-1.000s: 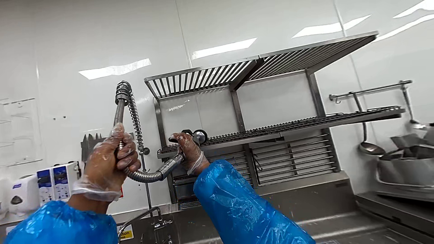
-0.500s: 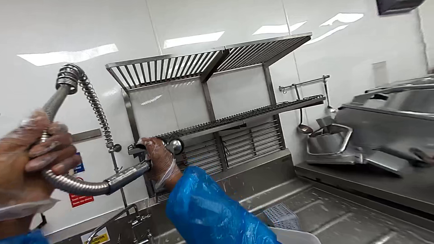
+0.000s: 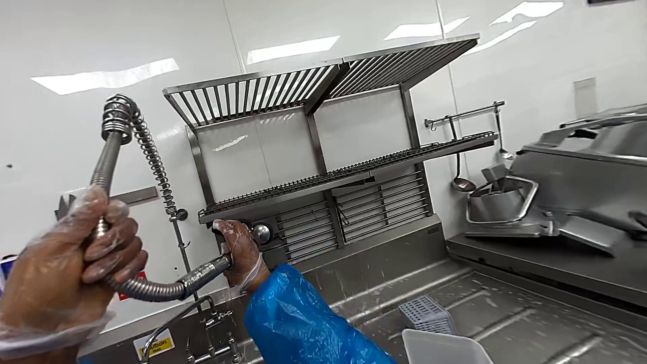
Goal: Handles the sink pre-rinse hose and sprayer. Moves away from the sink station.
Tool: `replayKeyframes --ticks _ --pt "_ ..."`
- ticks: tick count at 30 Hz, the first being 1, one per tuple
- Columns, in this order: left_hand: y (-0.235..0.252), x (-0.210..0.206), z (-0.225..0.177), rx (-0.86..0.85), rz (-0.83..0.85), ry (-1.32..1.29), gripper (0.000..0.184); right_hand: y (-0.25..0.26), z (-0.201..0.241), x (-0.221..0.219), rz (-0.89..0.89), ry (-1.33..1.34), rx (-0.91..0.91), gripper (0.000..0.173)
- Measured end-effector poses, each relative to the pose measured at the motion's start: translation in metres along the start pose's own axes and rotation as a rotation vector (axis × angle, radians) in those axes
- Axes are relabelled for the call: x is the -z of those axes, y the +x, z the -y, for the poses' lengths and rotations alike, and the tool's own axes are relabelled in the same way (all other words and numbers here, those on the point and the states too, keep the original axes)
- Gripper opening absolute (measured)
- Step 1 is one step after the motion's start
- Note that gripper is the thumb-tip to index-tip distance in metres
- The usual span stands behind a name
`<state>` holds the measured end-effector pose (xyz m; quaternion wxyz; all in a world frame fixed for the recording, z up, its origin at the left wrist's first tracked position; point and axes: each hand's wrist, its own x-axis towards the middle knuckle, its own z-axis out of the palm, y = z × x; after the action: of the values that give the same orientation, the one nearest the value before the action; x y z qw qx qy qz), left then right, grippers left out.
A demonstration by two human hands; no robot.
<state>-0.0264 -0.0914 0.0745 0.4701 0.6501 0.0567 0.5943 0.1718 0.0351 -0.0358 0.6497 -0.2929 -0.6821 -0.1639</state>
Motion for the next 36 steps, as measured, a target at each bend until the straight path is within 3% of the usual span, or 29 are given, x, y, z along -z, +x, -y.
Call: replayKeyframes --ticks 3,8,12,17,22,26,36 --pt "-0.009 0.012 0.005 0.016 0.029 -0.01 0.058 0.008 -0.006 -0.01 -0.106 0.021 0.156 0.054" --pt "-0.018 0.025 0.009 0.059 0.005 0.028 0.055 0.01 -0.013 -0.04 -0.013 0.155 0.169 0.051" --pt "-0.015 0.037 0.013 0.08 0.138 -0.011 0.05 0.004 -0.016 -0.064 -0.035 0.26 0.163 0.051" --pt "-0.017 0.025 0.019 0.091 -0.03 0.064 0.055 -0.021 -0.023 -0.078 -0.062 0.271 0.106 0.05" --pt "-0.014 0.014 0.031 0.108 -0.02 0.057 0.053 -0.028 -0.039 -0.066 -0.178 0.205 0.092 0.048" --pt "-0.009 0.01 0.029 0.083 -0.007 0.088 0.054 -0.022 -0.035 -0.059 -0.151 0.22 0.054 0.051" --pt "-0.016 0.018 0.02 0.062 -0.046 0.093 0.055 -0.039 -0.012 -0.094 -0.108 0.348 -0.024 0.051"
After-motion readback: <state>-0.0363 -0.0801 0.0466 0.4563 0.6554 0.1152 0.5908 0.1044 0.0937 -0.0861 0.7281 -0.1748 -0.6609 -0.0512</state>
